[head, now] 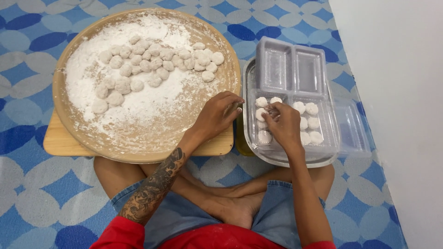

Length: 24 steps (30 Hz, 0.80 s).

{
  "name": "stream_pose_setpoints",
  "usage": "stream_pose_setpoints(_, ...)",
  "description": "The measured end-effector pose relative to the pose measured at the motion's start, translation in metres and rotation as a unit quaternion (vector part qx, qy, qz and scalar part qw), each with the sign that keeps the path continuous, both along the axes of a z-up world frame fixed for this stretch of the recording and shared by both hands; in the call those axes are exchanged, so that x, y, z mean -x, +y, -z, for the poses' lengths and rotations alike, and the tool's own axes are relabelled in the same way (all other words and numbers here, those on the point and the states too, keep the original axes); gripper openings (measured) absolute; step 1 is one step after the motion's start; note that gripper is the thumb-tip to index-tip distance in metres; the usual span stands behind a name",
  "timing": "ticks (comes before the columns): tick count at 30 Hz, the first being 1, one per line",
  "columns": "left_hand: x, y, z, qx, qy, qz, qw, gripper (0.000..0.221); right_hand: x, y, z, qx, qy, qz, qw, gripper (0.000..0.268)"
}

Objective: A person sitting on the floor picks up small dough balls from a large wooden tray covered in flour and places them into a plastic container.

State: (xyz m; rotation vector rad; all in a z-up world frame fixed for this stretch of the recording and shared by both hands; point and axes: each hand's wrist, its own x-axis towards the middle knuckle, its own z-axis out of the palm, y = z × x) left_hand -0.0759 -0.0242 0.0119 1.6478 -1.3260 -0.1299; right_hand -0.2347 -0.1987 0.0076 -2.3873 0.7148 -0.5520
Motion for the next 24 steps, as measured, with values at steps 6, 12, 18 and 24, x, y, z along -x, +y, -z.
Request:
stream_pose_setpoints(6,-0.035,0.029,0.01,0.0,-0.068,-0.048,0.997,0.024,-0.009,-0.001,-0.011,0.116,0.003,-0.013,0.993,0.019)
stream_pose_setpoints(12,-0.076,0.073,0.018,-0.018,-0.095,-0.129,0.987,0.024,-0.073,0.03,-0.02,0.065,-0.124,-0.144,0.98,0.016)
stream_pose_setpoints(18,-0.122,0.113,0.047,-0.122,-0.167,-0.292,0.934,0.029,-0.176,0.076,0.02,-0.065,-0.11,-0.233,0.964,0.022)
stream_pose_setpoints(24,-0.157,0.111,0.082,-0.227,-0.221,-0.385,0.867,0.047,-0.241,0.107,0.059,-0.137,-0.107,-0.225,0.959,0.024)
